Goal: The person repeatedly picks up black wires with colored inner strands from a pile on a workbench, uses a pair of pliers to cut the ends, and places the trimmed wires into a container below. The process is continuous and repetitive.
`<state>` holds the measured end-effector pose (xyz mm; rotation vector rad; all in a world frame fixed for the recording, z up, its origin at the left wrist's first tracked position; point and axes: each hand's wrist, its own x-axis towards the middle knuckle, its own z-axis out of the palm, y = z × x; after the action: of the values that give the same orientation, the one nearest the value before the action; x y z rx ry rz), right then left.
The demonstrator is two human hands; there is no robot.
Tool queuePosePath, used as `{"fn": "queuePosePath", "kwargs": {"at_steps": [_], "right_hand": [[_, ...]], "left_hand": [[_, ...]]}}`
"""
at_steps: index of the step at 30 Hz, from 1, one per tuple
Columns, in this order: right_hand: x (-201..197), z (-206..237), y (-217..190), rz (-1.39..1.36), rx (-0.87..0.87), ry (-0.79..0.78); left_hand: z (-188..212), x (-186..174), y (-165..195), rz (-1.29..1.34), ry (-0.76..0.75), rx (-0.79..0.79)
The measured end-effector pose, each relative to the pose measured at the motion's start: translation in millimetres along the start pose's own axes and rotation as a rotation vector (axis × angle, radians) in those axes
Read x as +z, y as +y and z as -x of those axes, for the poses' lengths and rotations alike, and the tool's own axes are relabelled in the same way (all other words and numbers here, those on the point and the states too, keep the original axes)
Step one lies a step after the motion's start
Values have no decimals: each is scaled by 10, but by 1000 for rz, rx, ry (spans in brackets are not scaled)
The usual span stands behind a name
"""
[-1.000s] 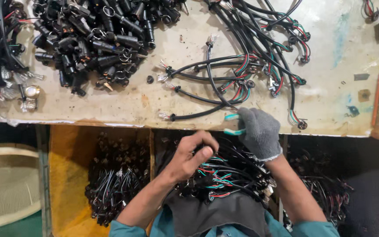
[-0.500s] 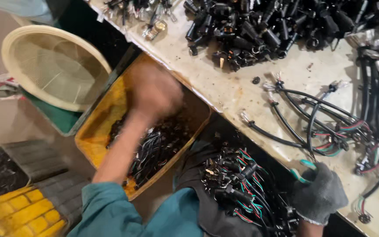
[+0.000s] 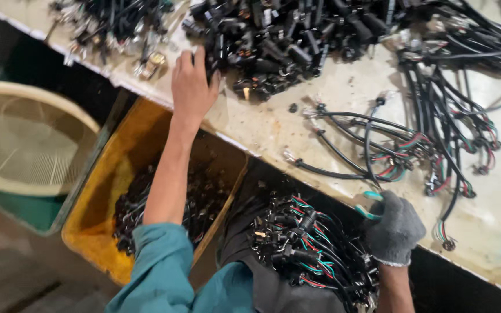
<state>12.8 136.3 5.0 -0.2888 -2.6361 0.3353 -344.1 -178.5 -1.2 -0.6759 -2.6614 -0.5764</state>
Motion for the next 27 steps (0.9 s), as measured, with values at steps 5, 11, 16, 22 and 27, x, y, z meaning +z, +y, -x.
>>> {"fn": "queuePosePath", "kwargs": {"at_steps": [5, 11, 16, 22, 27], "right_hand": [[-24, -30, -4, 33, 28, 44], [-24, -11, 27, 9, 45, 19], [11, 37, -6, 71, 34, 38], [29, 53, -42, 24, 48, 21], [-76, 2, -53, -8, 99, -21]], "left_hand": [[450, -50, 451, -49, -106, 87], [479, 278, 836, -104, -120, -5], [537, 474, 1090, -49, 46, 177], [722, 214, 1051, 81, 0, 207], [876, -144, 1134, 1255, -19, -324]]}}
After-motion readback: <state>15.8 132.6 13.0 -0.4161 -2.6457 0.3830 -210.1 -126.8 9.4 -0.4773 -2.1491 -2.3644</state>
